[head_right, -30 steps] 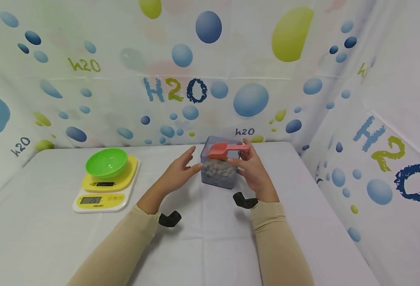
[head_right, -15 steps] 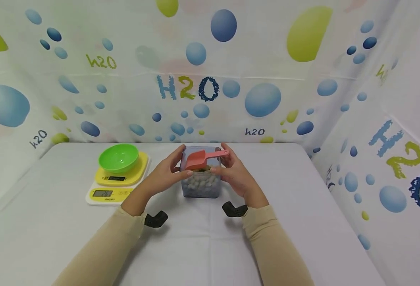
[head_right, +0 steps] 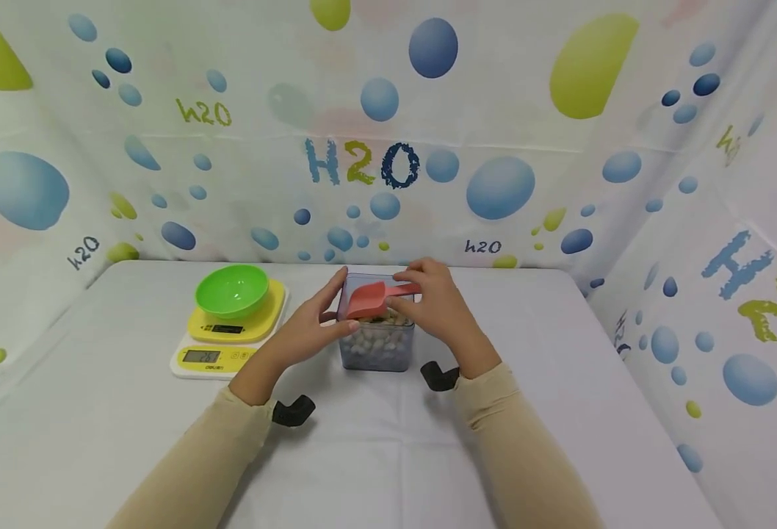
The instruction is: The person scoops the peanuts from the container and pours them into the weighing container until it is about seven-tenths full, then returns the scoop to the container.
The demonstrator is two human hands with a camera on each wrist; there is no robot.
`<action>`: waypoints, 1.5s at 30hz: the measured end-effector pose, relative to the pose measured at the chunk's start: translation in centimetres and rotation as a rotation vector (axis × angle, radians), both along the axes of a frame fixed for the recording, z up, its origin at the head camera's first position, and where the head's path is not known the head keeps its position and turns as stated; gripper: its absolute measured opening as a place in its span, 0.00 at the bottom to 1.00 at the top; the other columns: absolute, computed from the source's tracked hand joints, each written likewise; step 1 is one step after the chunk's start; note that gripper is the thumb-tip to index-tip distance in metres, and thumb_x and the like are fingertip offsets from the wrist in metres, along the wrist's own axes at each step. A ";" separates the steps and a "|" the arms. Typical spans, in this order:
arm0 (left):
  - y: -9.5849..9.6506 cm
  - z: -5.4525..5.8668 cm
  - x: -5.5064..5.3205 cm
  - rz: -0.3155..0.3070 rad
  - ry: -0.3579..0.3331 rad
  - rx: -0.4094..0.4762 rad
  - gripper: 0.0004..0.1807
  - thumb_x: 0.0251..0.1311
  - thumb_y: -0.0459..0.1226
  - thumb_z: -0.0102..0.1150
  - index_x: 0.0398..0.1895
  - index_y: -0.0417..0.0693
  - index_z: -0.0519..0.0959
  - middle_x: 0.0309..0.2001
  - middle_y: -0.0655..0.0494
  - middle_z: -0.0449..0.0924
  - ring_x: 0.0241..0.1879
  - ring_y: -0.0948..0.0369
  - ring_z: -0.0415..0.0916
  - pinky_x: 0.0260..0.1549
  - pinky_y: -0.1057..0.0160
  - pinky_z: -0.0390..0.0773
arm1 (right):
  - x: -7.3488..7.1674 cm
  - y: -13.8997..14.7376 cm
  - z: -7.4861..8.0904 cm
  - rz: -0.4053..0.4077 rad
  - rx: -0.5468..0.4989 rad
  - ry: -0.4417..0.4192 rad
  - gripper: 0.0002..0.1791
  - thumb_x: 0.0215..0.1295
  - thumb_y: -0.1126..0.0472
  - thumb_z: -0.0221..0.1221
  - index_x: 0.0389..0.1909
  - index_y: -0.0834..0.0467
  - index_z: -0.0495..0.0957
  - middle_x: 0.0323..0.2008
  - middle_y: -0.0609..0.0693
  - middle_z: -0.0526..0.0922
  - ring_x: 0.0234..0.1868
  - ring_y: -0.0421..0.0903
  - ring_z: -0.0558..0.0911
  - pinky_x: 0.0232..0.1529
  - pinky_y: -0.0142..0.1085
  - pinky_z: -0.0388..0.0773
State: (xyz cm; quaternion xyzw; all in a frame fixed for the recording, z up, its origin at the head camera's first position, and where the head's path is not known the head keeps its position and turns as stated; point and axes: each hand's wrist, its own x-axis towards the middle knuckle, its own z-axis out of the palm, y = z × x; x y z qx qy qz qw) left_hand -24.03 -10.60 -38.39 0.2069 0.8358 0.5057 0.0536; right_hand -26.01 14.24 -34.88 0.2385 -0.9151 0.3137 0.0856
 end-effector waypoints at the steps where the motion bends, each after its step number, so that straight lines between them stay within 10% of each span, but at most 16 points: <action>1: 0.0 0.0 0.0 -0.006 0.009 0.001 0.50 0.63 0.49 0.62 0.80 0.61 0.41 0.79 0.64 0.42 0.77 0.59 0.46 0.67 0.48 0.69 | 0.0 -0.2 0.5 0.006 0.096 0.048 0.25 0.61 0.48 0.67 0.55 0.57 0.82 0.51 0.54 0.76 0.52 0.53 0.72 0.50 0.48 0.77; 6: 0.0 0.1 0.1 -0.032 0.032 0.026 0.46 0.66 0.46 0.59 0.80 0.60 0.42 0.79 0.63 0.43 0.77 0.59 0.47 0.66 0.47 0.69 | -0.1 -1.3 2.6 0.061 0.423 0.131 0.17 0.63 0.52 0.66 0.46 0.59 0.86 0.37 0.51 0.79 0.39 0.49 0.72 0.39 0.39 0.75; 16: -0.5 0.0 -0.2 -0.037 0.037 0.000 0.46 0.66 0.50 0.58 0.80 0.64 0.43 0.79 0.66 0.43 0.77 0.61 0.46 0.68 0.49 0.66 | 0.6 -1.9 6.0 0.076 0.625 0.067 0.07 0.65 0.55 0.64 0.36 0.54 0.86 0.30 0.48 0.79 0.31 0.45 0.74 0.32 0.35 0.74; 27: -0.5 0.3 -0.2 -0.041 0.033 -0.035 0.44 0.68 0.47 0.54 0.80 0.64 0.40 0.80 0.65 0.38 0.78 0.59 0.43 0.70 0.47 0.62 | 1.9 -3.7 6.7 0.116 0.903 0.417 0.10 0.54 0.65 0.72 0.38 0.53 0.87 0.31 0.50 0.84 0.31 0.48 0.84 0.32 0.39 0.84; 39: -0.3 0.1 -0.1 -0.042 0.068 -0.090 0.43 0.68 0.50 0.54 0.80 0.64 0.42 0.79 0.69 0.37 0.78 0.62 0.41 0.70 0.49 0.62 | 1.2 -2.3 6.1 0.178 0.716 0.163 0.06 0.58 0.66 0.65 0.35 0.54 0.88 0.30 0.46 0.85 0.29 0.43 0.80 0.34 0.35 0.81; 45: -0.8 0.4 0.0 -0.010 0.088 -0.107 0.42 0.66 0.53 0.56 0.79 0.66 0.48 0.79 0.70 0.42 0.75 0.54 0.56 0.68 0.49 0.66 | 1.0 -1.6 5.4 0.175 0.597 0.134 0.06 0.58 0.65 0.67 0.36 0.55 0.88 0.31 0.46 0.85 0.32 0.43 0.81 0.38 0.36 0.82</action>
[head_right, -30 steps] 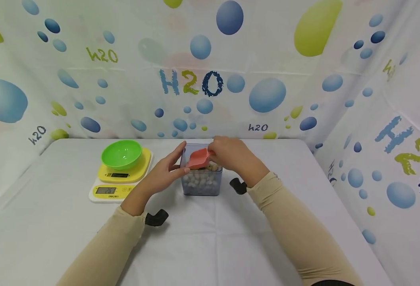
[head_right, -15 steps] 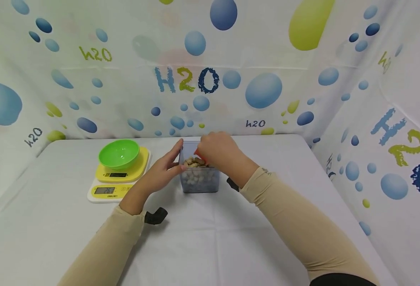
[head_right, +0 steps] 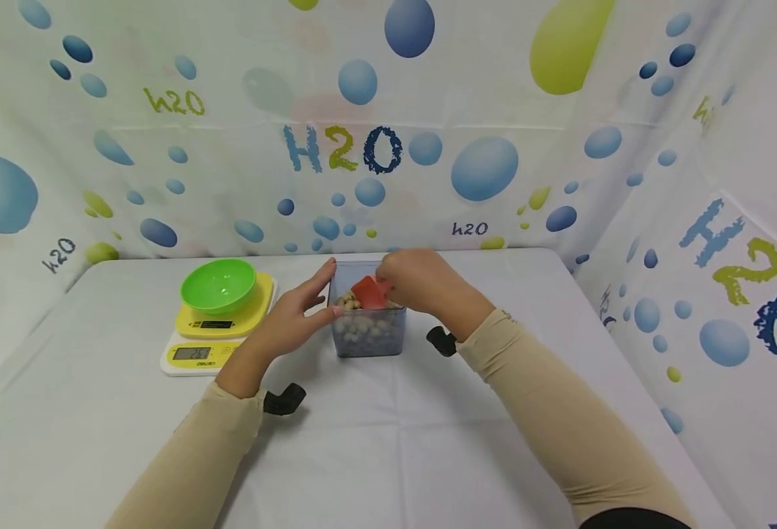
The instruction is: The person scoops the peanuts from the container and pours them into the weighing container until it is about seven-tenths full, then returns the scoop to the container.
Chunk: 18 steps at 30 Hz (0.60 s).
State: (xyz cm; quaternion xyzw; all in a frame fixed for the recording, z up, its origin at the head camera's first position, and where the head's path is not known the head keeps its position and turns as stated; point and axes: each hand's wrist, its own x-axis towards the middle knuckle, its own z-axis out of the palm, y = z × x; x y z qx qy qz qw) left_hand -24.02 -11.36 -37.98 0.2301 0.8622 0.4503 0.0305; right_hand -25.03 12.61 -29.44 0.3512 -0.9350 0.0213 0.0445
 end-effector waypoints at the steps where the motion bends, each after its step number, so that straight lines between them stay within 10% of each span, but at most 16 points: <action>1: 0.0 0.0 0.0 0.004 0.004 0.000 0.42 0.66 0.53 0.57 0.79 0.65 0.49 0.79 0.69 0.43 0.74 0.52 0.58 0.67 0.48 0.67 | 0.0 0.2 -0.2 0.001 -0.013 0.007 0.05 0.58 0.65 0.67 0.35 0.55 0.88 0.30 0.46 0.84 0.31 0.43 0.80 0.36 0.35 0.81; 11: -0.7 0.0 -0.3 0.006 0.021 -0.001 0.42 0.64 0.58 0.57 0.78 0.66 0.51 0.78 0.72 0.44 0.73 0.54 0.59 0.68 0.50 0.66 | 0.4 -0.8 0.1 0.087 0.172 0.217 0.07 0.60 0.69 0.66 0.34 0.55 0.89 0.27 0.48 0.82 0.26 0.45 0.80 0.26 0.34 0.77; 18: -0.4 -0.1 -0.2 0.000 0.004 0.002 0.43 0.64 0.58 0.57 0.79 0.64 0.51 0.78 0.71 0.44 0.72 0.47 0.61 0.67 0.47 0.66 | 0.2 -0.2 0.2 0.021 0.068 -0.046 0.05 0.61 0.65 0.65 0.34 0.54 0.88 0.28 0.45 0.81 0.30 0.42 0.79 0.35 0.35 0.80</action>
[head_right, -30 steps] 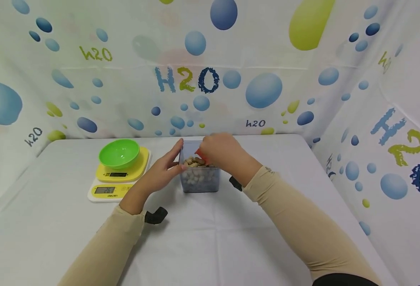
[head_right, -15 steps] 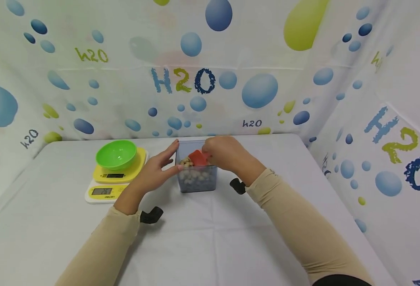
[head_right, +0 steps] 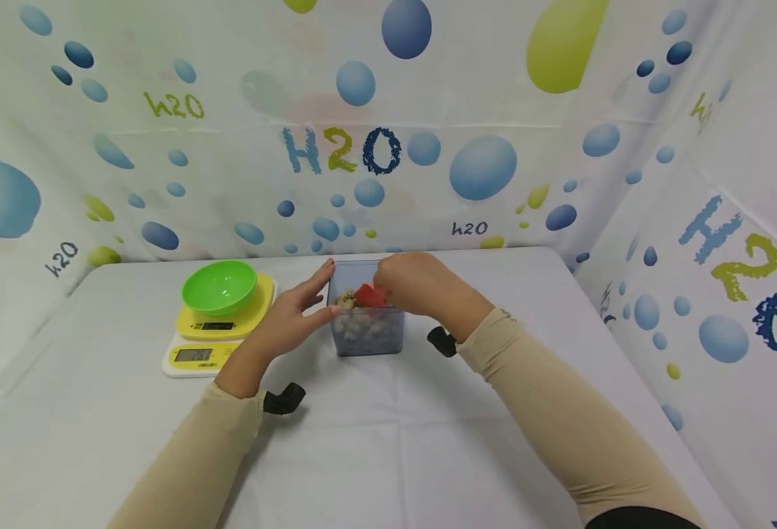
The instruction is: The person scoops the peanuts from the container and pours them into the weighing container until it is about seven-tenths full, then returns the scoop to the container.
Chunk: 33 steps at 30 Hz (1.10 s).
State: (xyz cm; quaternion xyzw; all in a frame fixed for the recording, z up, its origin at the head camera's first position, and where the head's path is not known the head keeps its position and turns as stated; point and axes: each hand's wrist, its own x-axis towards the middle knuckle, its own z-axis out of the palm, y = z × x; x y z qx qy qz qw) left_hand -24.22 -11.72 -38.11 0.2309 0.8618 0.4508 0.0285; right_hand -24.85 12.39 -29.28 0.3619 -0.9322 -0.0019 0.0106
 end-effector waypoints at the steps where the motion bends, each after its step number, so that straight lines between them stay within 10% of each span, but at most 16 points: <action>1: 0.0 -0.1 0.0 0.000 0.000 0.003 0.43 0.64 0.58 0.57 0.78 0.65 0.51 0.78 0.71 0.44 0.72 0.47 0.61 0.67 0.47 0.66 | -0.1 0.1 0.1 -0.004 -0.021 -0.030 0.05 0.60 0.64 0.66 0.36 0.55 0.88 0.30 0.45 0.83 0.32 0.43 0.80 0.38 0.36 0.81; 10: 0.0 -0.3 -0.2 -0.014 -0.006 -0.009 0.43 0.65 0.58 0.55 0.78 0.70 0.47 0.78 0.73 0.39 0.75 0.53 0.56 0.68 0.50 0.65 | -0.5 1.6 -0.4 -0.092 -0.219 -0.193 0.12 0.61 0.60 0.66 0.45 0.59 0.87 0.43 0.52 0.87 0.45 0.48 0.83 0.50 0.45 0.81; 33: -0.1 -0.1 -0.2 -0.018 -0.026 0.005 0.40 0.70 0.56 0.50 0.79 0.69 0.43 0.79 0.67 0.39 0.73 0.48 0.59 0.69 0.48 0.64 | -0.8 1.2 -1.7 -0.133 -0.327 -0.205 0.17 0.65 0.55 0.64 0.51 0.58 0.85 0.43 0.49 0.86 0.43 0.46 0.80 0.48 0.40 0.81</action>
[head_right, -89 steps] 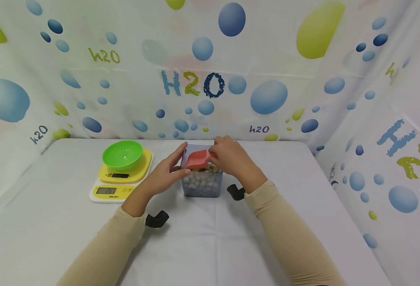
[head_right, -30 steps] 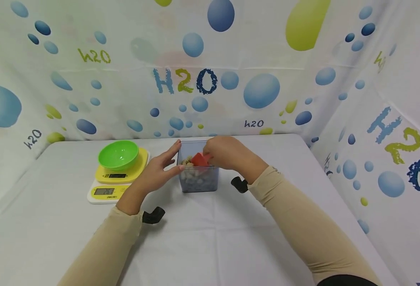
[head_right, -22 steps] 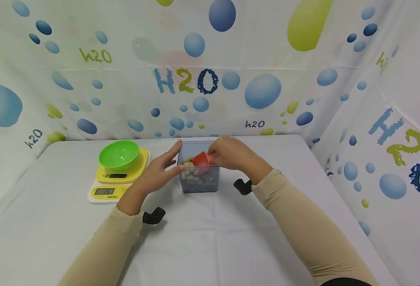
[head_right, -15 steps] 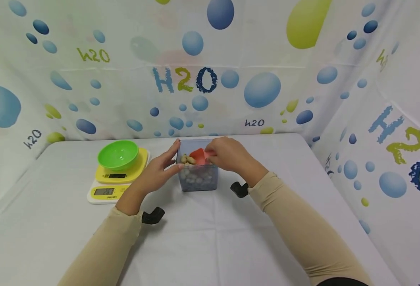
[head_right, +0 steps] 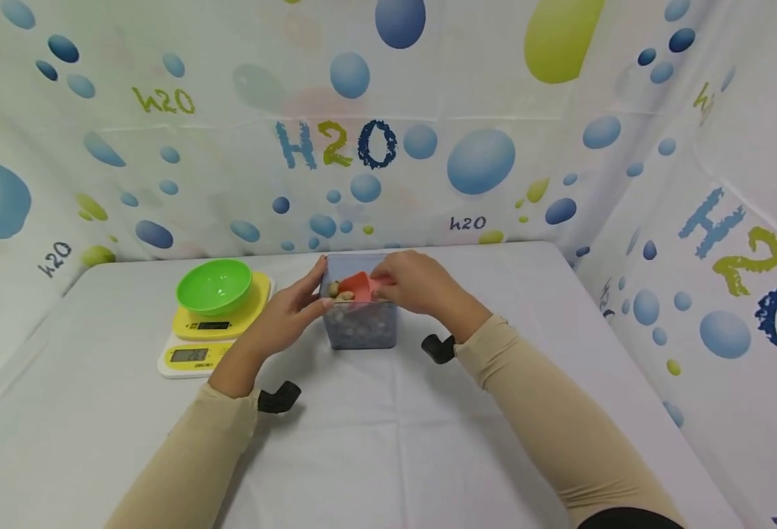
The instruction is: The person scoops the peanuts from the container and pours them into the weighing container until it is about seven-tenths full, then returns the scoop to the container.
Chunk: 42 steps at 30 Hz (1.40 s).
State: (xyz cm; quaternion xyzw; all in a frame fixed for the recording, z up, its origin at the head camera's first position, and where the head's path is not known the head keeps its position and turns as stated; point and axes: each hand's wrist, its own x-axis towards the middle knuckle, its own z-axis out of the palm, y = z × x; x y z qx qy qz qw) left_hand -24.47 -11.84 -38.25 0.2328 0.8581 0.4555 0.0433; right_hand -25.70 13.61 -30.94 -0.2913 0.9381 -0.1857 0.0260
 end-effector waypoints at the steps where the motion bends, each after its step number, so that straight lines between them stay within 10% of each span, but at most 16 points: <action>1: 0.0 0.0 0.0 0.002 0.001 0.002 0.40 0.70 0.56 0.50 0.79 0.69 0.43 0.79 0.66 0.40 0.73 0.48 0.59 0.69 0.48 0.64 | -0.1 0.0 0.0 0.011 -0.002 0.002 0.16 0.65 0.55 0.65 0.50 0.58 0.85 0.42 0.49 0.86 0.42 0.46 0.80 0.46 0.40 0.81; 31: 0.1 0.0 -0.2 -0.024 -0.020 0.061 0.39 0.72 0.51 0.49 0.79 0.65 0.42 0.79 0.70 0.38 0.77 0.63 0.44 0.72 0.51 0.59 | -0.3 -1.2 0.8 0.044 0.204 0.042 0.10 0.65 0.57 0.64 0.43 0.55 0.87 0.34 0.47 0.82 0.36 0.46 0.77 0.41 0.39 0.78; 42: 0.2 0.2 0.0 -0.026 -0.025 0.058 0.39 0.72 0.51 0.49 0.79 0.65 0.42 0.80 0.65 0.39 0.78 0.60 0.45 0.71 0.49 0.60 | -0.6 -1.0 -0.2 0.006 0.044 -0.033 0.15 0.65 0.55 0.64 0.50 0.57 0.85 0.43 0.50 0.86 0.43 0.47 0.80 0.48 0.42 0.80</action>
